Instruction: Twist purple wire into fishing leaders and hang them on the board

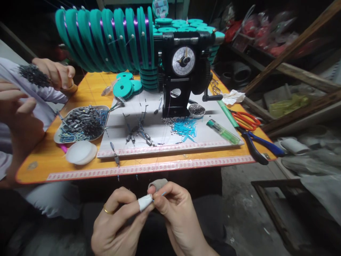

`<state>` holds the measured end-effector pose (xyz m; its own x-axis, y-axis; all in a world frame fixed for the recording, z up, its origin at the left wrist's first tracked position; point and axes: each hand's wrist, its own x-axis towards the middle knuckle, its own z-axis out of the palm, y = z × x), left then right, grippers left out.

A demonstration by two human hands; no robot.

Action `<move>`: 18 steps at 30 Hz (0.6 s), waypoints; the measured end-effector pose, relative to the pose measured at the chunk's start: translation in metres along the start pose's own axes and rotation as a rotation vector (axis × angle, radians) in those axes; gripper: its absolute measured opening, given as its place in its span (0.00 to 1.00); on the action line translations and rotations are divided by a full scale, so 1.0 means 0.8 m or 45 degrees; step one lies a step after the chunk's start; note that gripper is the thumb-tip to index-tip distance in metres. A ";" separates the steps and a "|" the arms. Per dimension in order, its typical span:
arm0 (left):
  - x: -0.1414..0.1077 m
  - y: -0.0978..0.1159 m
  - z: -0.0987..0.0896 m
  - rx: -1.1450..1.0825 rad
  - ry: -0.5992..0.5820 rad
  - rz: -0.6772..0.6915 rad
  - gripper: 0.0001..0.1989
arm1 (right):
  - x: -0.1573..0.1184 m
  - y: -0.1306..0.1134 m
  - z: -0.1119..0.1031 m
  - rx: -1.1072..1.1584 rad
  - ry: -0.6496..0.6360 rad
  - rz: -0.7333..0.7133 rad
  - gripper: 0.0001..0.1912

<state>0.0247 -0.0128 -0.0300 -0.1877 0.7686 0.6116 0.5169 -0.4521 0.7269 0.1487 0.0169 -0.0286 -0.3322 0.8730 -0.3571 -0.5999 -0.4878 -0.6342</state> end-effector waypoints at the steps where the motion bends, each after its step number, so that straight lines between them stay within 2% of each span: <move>1: 0.001 -0.003 -0.002 0.018 -0.014 0.046 0.12 | 0.001 -0.001 -0.001 -0.011 -0.007 0.014 0.09; 5: 0.009 -0.011 -0.010 0.236 -0.104 0.209 0.11 | 0.004 -0.003 -0.008 -0.116 -0.011 0.012 0.10; 11: 0.008 -0.013 -0.019 0.254 -0.175 0.116 0.12 | 0.003 -0.009 -0.012 -0.432 0.012 -0.183 0.06; 18: 0.006 -0.013 -0.018 0.236 -0.145 0.187 0.10 | 0.000 -0.011 -0.001 -0.483 -0.056 -0.246 0.06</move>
<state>0.0062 -0.0111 -0.0301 -0.0098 0.7518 0.6594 0.6779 -0.4798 0.5571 0.1550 0.0211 -0.0234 -0.2754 0.9438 -0.1825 -0.3466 -0.2746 -0.8969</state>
